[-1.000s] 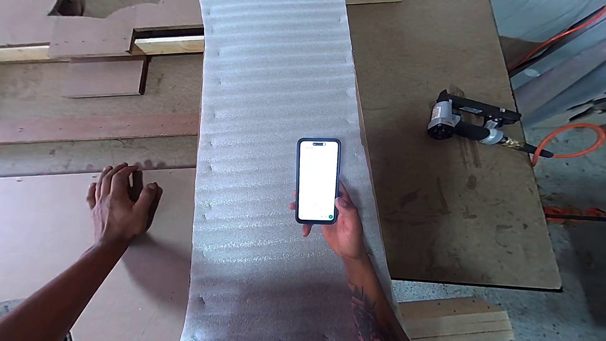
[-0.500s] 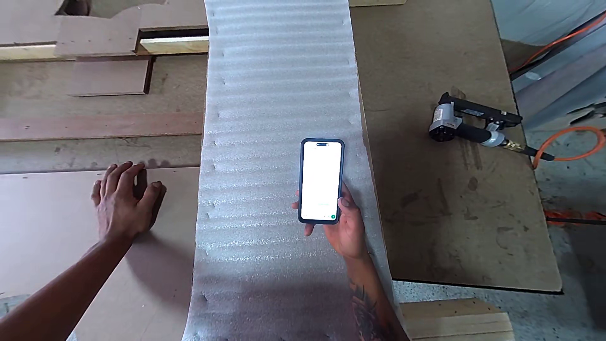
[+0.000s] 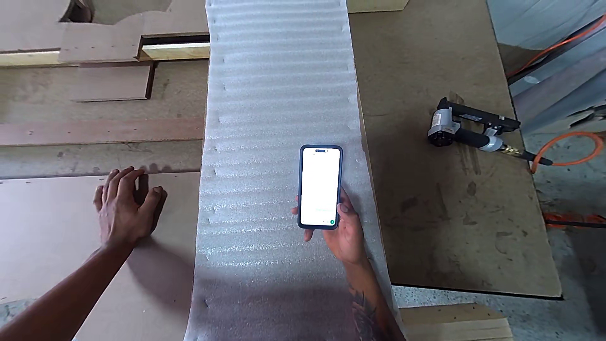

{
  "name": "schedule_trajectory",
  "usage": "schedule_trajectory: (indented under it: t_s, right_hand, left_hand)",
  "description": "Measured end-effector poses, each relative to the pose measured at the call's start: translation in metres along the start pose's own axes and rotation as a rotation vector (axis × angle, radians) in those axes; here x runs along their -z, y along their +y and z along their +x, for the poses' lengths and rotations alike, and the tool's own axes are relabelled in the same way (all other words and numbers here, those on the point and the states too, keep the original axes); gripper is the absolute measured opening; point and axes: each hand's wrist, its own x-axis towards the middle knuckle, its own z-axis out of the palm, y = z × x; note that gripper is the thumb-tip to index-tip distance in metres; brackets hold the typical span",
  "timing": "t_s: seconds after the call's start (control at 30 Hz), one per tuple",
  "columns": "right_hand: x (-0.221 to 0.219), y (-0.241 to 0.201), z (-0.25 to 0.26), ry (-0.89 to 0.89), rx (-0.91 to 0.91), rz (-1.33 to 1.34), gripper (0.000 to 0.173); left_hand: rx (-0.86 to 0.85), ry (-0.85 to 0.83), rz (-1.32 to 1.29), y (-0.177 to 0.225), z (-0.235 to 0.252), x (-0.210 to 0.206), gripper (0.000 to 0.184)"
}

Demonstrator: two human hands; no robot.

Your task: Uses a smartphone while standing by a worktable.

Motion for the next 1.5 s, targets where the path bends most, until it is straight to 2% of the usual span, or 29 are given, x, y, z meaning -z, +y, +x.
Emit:
schedule_trajectory:
  t_s: [1.5]
  right_hand:
    - [0.0018,-0.0003,0.0007,-0.015,-0.013,0.019,0.060]
  left_hand:
    - [-0.011,-0.017,0.025,-0.0011,-0.0005,-0.0008,0.067]
